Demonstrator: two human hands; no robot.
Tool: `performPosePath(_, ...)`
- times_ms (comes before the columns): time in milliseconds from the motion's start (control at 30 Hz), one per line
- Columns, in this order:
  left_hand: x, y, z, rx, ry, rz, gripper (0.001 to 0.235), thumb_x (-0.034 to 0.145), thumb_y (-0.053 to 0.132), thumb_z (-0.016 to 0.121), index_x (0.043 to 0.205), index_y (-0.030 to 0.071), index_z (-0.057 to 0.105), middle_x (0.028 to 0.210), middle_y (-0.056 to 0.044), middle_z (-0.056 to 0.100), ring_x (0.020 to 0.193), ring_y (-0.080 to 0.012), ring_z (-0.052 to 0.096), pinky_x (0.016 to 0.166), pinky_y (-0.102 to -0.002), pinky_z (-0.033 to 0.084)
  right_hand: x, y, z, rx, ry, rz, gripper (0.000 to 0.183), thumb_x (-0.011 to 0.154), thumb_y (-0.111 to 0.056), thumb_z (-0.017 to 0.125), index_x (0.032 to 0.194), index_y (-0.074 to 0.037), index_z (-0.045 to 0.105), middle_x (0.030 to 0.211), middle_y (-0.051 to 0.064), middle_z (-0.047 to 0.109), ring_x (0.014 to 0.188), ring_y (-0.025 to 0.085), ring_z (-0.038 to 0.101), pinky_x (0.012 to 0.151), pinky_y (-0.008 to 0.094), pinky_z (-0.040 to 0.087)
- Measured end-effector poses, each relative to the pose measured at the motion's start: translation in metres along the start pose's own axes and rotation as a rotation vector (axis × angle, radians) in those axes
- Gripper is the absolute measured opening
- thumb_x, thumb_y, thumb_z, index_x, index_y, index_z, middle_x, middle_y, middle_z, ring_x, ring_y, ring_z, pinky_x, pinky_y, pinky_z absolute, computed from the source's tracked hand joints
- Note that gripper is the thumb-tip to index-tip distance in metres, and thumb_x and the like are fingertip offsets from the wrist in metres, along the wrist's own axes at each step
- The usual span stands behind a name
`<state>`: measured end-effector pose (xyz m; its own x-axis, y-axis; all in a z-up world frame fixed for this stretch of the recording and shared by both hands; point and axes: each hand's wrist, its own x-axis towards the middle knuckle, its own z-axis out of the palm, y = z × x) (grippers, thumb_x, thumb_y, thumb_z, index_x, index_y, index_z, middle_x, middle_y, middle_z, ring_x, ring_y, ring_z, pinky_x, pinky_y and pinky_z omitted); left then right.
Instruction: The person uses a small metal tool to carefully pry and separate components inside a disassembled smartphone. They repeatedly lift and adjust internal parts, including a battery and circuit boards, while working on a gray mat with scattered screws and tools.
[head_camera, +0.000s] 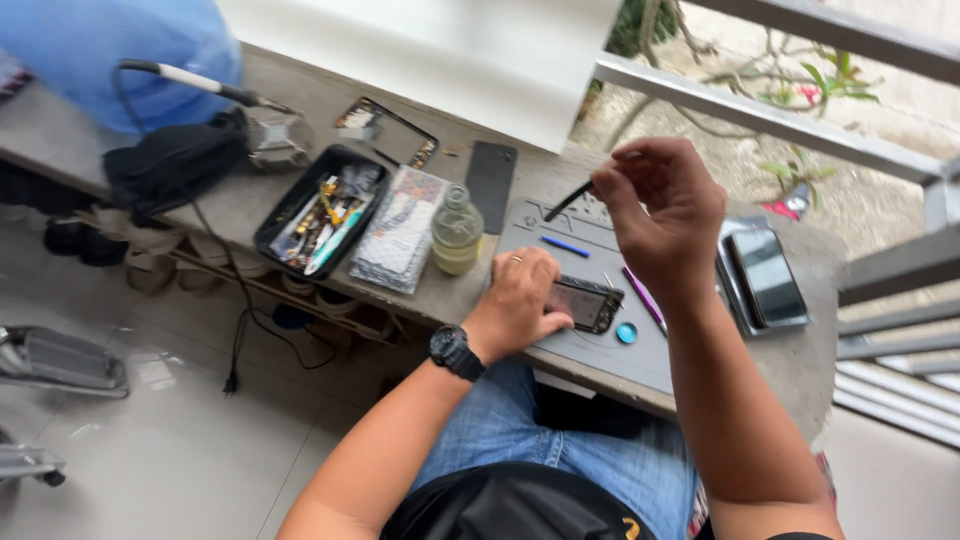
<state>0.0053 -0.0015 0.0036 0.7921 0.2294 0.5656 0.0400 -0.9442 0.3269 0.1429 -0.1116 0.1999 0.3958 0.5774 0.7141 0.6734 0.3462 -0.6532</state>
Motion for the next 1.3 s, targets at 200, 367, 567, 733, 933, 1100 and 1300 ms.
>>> performPosePath(200, -0.003, 0.004, 0.005, 0.031, 0.016, -0.007, 0.083, 0.059, 0.059, 0.100, 0.116, 0.015, 0.060, 0.116, -0.009, 0.061, 0.114, -0.0336, 0.064, 0.103, -0.050, 0.047, 0.048, -0.014, 0.069, 0.050, -0.128, -0.157, 0.011, 0.115, 0.012, 0.076, 0.121, 0.005, 0.070, 0.098, 0.019, 0.083, 0.090, 0.029, 0.084, 0.082, 0.040, 0.069)
performPosePath(367, -0.004, 0.002, 0.011, 0.036, 0.041, -0.026, 0.080, 0.064, 0.063, 0.095, 0.118, 0.015, 0.061, 0.119, -0.007, 0.061, 0.116, -0.0317, 0.065, 0.106, -0.047, 0.046, 0.050, 0.003, 0.089, -0.080, -0.224, -0.160, 0.005, 0.117, 0.004, 0.075, 0.118, 0.000, 0.074, 0.094, 0.017, 0.083, 0.083, 0.030, 0.082, 0.075, 0.041, 0.067)
performPosePath(567, -0.007, 0.003, 0.014, 0.030, 0.029, -0.036, 0.080, 0.064, 0.063, 0.095, 0.119, 0.016, 0.061, 0.117, -0.004, 0.057, 0.114, -0.0300, 0.065, 0.108, -0.045, 0.045, 0.052, -0.006, 0.104, -0.229, -0.468, -0.068, 0.005, 0.107, 0.002, 0.079, 0.112, 0.001, 0.081, 0.108, 0.025, 0.082, 0.096, 0.044, 0.084, 0.080, 0.051, 0.069)
performPosePath(733, -0.004, 0.006, 0.009, 0.058, 0.029, -0.032, 0.080, 0.062, 0.062, 0.096, 0.116, 0.017, 0.059, 0.114, -0.005, 0.055, 0.111, -0.0321, 0.065, 0.108, -0.046, 0.045, 0.066, -0.012, 0.105, -0.384, -0.729, 0.004, 0.009, 0.100, -0.005, 0.085, 0.107, -0.005, 0.089, 0.123, 0.023, 0.076, 0.109, 0.041, 0.081, 0.088, 0.048, 0.070)
performPosePath(933, -0.004, 0.008, 0.004, 0.038, 0.024, -0.035, 0.080, 0.061, 0.057, 0.099, 0.117, 0.018, 0.057, 0.114, -0.004, 0.055, 0.111, -0.0320, 0.066, 0.108, -0.046, 0.046, 0.074, -0.011, 0.102, -0.400, -0.777, 0.042, 0.007, 0.098, -0.010, 0.088, 0.101, -0.009, 0.094, 0.117, 0.020, 0.074, 0.105, 0.037, 0.078, 0.085, 0.047, 0.067)
performPosePath(1100, -0.003, 0.010, 0.004, 0.023, 0.051, -0.031, 0.077, 0.063, 0.055, 0.100, 0.114, 0.018, 0.056, 0.111, -0.004, 0.054, 0.108, -0.0323, 0.065, 0.106, -0.045, 0.046, 0.072, 0.013, 0.110, -0.285, -0.681, 0.201, 0.012, 0.103, -0.013, 0.084, 0.106, -0.005, 0.092, 0.105, 0.018, 0.075, 0.093, 0.028, 0.075, 0.081, 0.043, 0.066)
performPosePath(1300, -0.004, 0.003, 0.003, -0.046, 0.002, -0.002, 0.082, 0.070, 0.052, 0.111, 0.119, 0.012, 0.058, 0.120, -0.009, 0.060, 0.106, -0.0308, 0.059, 0.101, -0.047, 0.041, 0.073, 0.021, 0.082, -0.101, -0.232, 0.041, 0.005, 0.113, -0.002, 0.075, 0.110, -0.007, 0.075, 0.109, 0.009, 0.072, 0.102, 0.020, 0.072, 0.079, 0.033, 0.064)
